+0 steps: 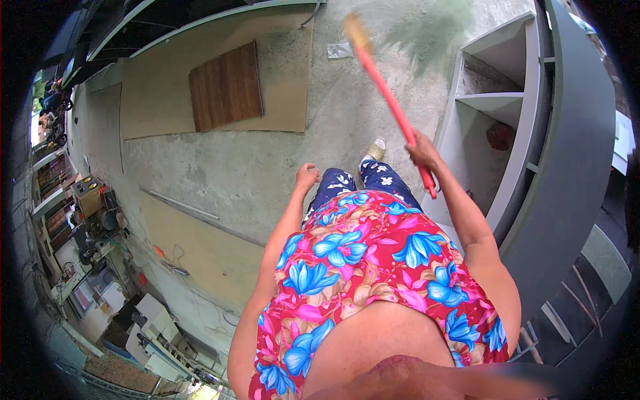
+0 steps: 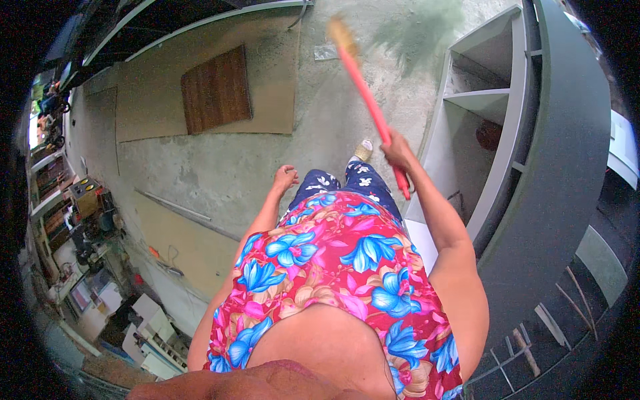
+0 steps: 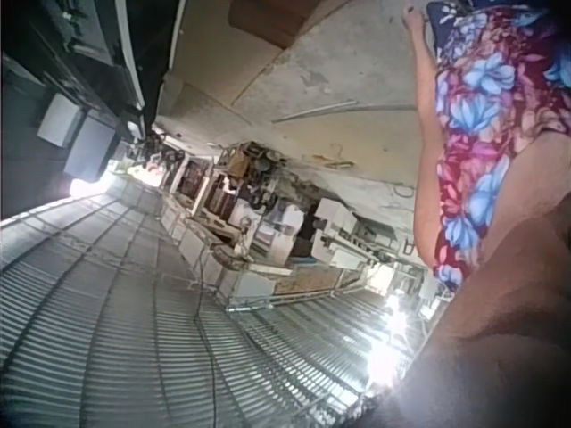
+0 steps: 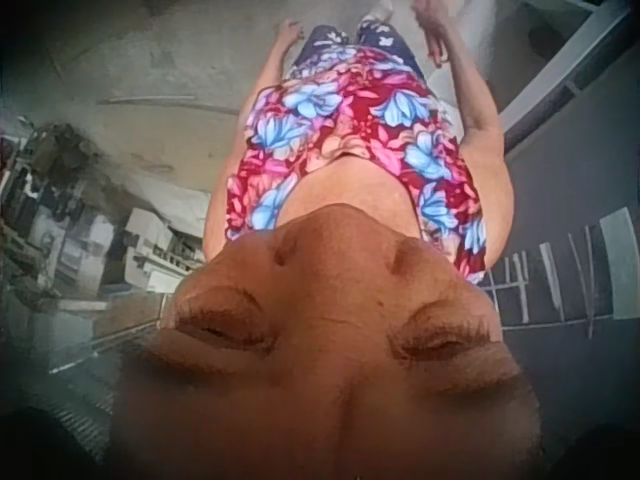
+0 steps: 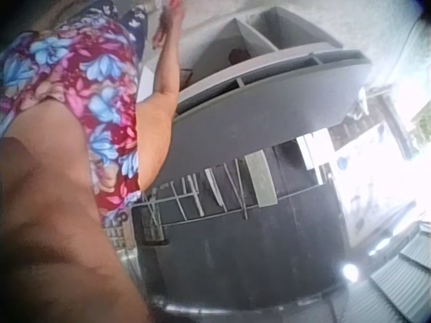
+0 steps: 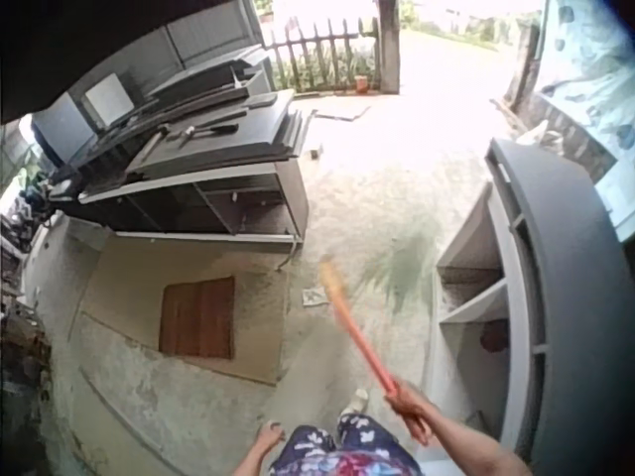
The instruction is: Sweeping sawdust and debris from a workshop floor using a broom.
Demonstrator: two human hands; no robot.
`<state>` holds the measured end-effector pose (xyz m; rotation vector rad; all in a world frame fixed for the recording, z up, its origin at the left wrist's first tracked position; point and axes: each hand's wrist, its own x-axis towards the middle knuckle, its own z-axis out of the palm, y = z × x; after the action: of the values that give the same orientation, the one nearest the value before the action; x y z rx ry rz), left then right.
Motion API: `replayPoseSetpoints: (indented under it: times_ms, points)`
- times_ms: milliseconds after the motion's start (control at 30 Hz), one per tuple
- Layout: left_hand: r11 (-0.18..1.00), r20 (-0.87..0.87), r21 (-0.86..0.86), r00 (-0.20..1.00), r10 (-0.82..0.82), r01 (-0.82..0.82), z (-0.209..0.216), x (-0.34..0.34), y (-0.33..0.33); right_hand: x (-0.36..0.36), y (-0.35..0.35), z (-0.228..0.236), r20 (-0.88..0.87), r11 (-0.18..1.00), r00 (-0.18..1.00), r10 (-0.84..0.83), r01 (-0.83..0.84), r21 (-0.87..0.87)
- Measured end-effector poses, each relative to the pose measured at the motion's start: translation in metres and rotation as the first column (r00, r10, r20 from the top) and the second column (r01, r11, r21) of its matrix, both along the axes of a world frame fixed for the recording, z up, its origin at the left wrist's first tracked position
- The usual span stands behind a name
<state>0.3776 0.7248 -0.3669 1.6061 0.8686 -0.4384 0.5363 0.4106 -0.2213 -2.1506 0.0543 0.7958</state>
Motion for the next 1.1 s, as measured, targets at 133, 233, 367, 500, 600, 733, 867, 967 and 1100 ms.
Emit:
replayPoseSetpoints:
  times_ms: [133, 233, 367, 500, 600, 733, 867, 967, 1100]
  points:
    - [0.999, -0.066, 0.030, 0.997, -0.032, 0.034, 0.003, -0.008, 0.007, -0.033, 0.041, -0.022, -0.283, 0.958, 0.922, 0.263, -0.216, 0.189]
    - [0.998, -0.046, 0.028, 0.997, -0.059, 0.061, 0.012, 0.009, -0.007, -0.030, 0.049, -0.057, -0.355, 0.920, 0.851, 0.388, -0.333, 0.206]
    - [0.995, 0.038, 0.052, 0.995, -0.091, 0.089, 0.025, 0.026, -0.011, 0.007, 0.041, -0.081, -0.385, 0.955, 0.877, 0.286, -0.295, 0.039]
    - [0.991, 0.074, 0.037, 0.989, -0.128, 0.126, 0.034, 0.036, -0.022, 0.059, -0.031, -0.084, -0.536, 0.950, 0.812, -0.230, 0.307, 0.057]
    - [0.987, 0.060, 0.012, 0.985, -0.162, 0.161, 0.038, 0.034, -0.030, 0.059, -0.035, -0.077, -0.353, 0.869, 0.825, -0.442, 0.491, 0.062]
    - [0.945, 0.070, -0.036, 0.944, -0.322, 0.325, 0.057, 0.051, -0.053, 0.036, -0.006, -0.063, -0.174, 0.764, 0.798, -0.576, 0.602, 0.230]
    - [0.856, 0.109, -0.391, 0.940, -0.322, 0.338, 0.116, 0.072, -0.079, 0.003, 0.050, -0.034, -0.289, 0.614, 0.764, -0.577, 0.639, 0.464]
    - [0.716, 0.077, -0.656, 0.965, -0.253, 0.240, 0.169, 0.077, -0.100, -0.005, 0.082, -0.002, -0.378, 0.569, 0.782, -0.496, 0.621, 0.540]
    - [0.632, 0.147, -0.769, 0.989, 0.035, 0.092, 0.201, 0.061, -0.096, -0.008, 0.138, 0.001, -0.334, 0.701, 0.899, -0.284, 0.433, 0.567]
